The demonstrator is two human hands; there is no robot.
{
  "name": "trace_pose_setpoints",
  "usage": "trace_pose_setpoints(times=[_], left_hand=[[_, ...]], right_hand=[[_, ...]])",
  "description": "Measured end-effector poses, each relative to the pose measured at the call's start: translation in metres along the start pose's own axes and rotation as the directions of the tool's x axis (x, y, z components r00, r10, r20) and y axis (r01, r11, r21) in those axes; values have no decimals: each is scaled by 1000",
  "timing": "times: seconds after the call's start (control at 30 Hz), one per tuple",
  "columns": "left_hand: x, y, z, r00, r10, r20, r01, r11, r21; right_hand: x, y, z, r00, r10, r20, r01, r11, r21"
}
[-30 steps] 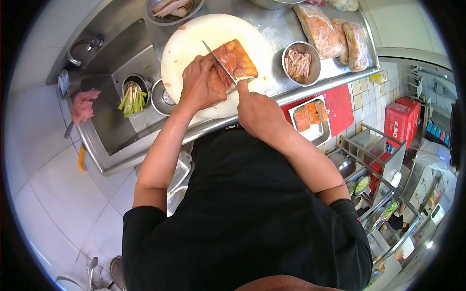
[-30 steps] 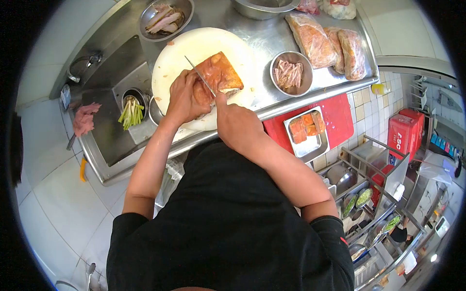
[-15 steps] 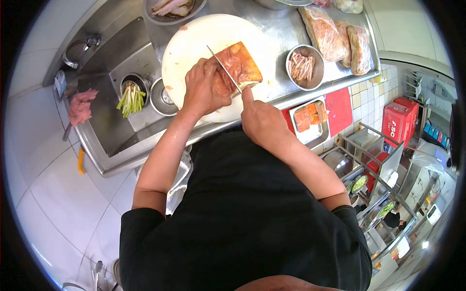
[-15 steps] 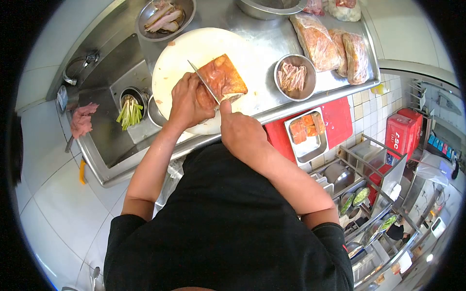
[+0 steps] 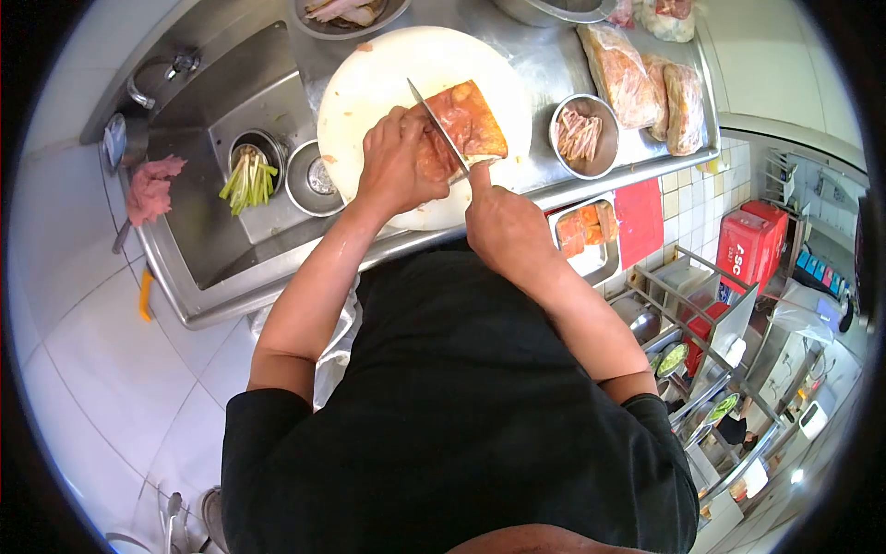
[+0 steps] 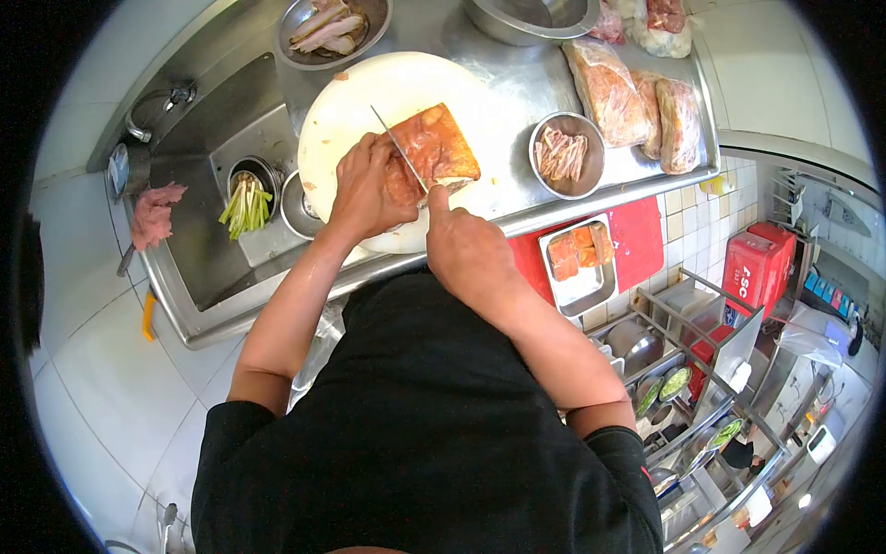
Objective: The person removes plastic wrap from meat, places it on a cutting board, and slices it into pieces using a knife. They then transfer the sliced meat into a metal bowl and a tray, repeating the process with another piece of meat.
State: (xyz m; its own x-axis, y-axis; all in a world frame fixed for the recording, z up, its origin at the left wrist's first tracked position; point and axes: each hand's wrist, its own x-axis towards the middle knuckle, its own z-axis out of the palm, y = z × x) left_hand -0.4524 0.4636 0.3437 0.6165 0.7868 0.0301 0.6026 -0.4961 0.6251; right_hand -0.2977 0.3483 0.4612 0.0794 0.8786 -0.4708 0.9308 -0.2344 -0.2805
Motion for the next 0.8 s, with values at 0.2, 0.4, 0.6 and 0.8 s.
trace_pose_setpoints(times=[0.2,0.4,0.6,0.8], left_hand=[[0,1,-1,1000,1,-3,-1,1000,8],[0,-2,2,1000,19,-25,-18,1000,19],[-1,-1,2,1000,6,-7,-6,1000,-4],[-4,-2,4,999,-26,41,27,999,-17]], right_hand=[[0,-2,1,1000,-5,-16,6,1000,7],[0,-6,-1,999,5,-33,-7,999,-52],[-1,-6,-10,999,38,32,-36,999,-36],[16,-14,-18,999,36,32,-36,999,21]])
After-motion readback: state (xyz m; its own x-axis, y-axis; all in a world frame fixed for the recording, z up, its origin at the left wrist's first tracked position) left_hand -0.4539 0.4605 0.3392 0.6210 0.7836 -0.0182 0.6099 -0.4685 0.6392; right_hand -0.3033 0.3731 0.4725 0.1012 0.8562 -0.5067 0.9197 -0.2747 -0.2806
